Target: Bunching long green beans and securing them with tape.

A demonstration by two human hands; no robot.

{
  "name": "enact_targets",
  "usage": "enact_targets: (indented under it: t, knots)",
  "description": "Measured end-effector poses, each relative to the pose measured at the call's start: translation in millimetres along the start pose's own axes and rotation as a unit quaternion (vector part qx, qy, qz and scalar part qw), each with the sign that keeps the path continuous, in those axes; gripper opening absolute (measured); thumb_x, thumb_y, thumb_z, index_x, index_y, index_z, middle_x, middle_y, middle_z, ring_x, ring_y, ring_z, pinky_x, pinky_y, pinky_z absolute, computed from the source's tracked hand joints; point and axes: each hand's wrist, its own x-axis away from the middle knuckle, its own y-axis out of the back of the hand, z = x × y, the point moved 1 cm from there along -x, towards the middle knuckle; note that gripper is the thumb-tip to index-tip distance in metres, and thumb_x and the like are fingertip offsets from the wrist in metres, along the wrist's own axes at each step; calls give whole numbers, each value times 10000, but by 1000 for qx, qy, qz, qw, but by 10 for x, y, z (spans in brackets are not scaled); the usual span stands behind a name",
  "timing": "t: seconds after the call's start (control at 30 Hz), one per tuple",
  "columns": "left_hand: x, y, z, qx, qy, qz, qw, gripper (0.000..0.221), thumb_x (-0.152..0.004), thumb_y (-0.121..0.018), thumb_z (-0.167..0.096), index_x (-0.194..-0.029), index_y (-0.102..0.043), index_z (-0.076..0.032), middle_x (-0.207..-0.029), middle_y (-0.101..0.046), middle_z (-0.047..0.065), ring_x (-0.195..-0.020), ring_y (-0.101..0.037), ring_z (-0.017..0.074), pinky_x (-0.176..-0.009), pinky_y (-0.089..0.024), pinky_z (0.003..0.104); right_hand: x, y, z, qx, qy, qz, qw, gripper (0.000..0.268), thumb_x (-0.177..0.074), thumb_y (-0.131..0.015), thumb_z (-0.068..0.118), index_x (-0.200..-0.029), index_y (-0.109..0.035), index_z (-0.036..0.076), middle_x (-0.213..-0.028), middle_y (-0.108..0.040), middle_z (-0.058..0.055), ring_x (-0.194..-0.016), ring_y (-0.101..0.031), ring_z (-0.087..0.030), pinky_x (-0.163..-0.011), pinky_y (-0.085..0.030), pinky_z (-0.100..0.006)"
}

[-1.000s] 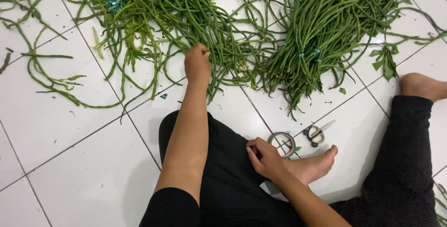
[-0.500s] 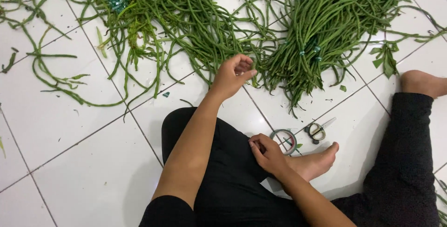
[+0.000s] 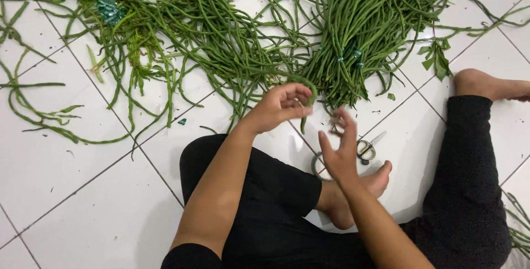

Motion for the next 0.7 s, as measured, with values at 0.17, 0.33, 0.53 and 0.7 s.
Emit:
enact_targets:
  t: [0.17, 0.33, 0.53, 0.7]
  knots:
    - [132, -205, -151, -88, 74, 239, 964, 346, -899, -775, -170, -1187, -672, -9, -1000, -686, 158, -834, -680, 206, -783, -591, 383, -310, 47, 47, 152, 191, 16, 970, 489, -969, -714, 133, -1439, -582, 105, -1500, -482, -130, -1404, -403, -361, -1175, -293, -501]
    - [178, -110, -221, -86, 95, 268, 955, 372, -914, -763, -208, -1217, -632, -38, -976, -677, 103, -828, -668, 154, -783, -565, 323, -293, 136, -105, 113, 180, -1, 977, 137, -1006, -620, 94, -1095, -720, 125, -1141, -726, -50, -1262, -589, -354, -1126, -399, -459]
    - [256, 135, -435, -91, 81, 217, 969, 536, -904, -772, -173, -1329, -453, -95, -955, -694, 85, -805, -667, 134, -782, -526, 261, -250, 397, -364, 98, 91, -119, 984, 181, -1132, -413, -4, -1068, -581, 13, -808, -627, -134, -785, -668, -299, -857, -588, -449]
    - [414, 329, -725, -144, 115, 235, 954, 506, -887, -781, -204, -1293, -505, -85, -922, -727, 79, -785, -653, 131, -755, -502, 276, -296, 704, -398, 23, 63, -116, 991, 170, -1199, -346, 2, -1167, -505, -49, -793, -565, -120, -775, -636, -205, -919, -593, -446]
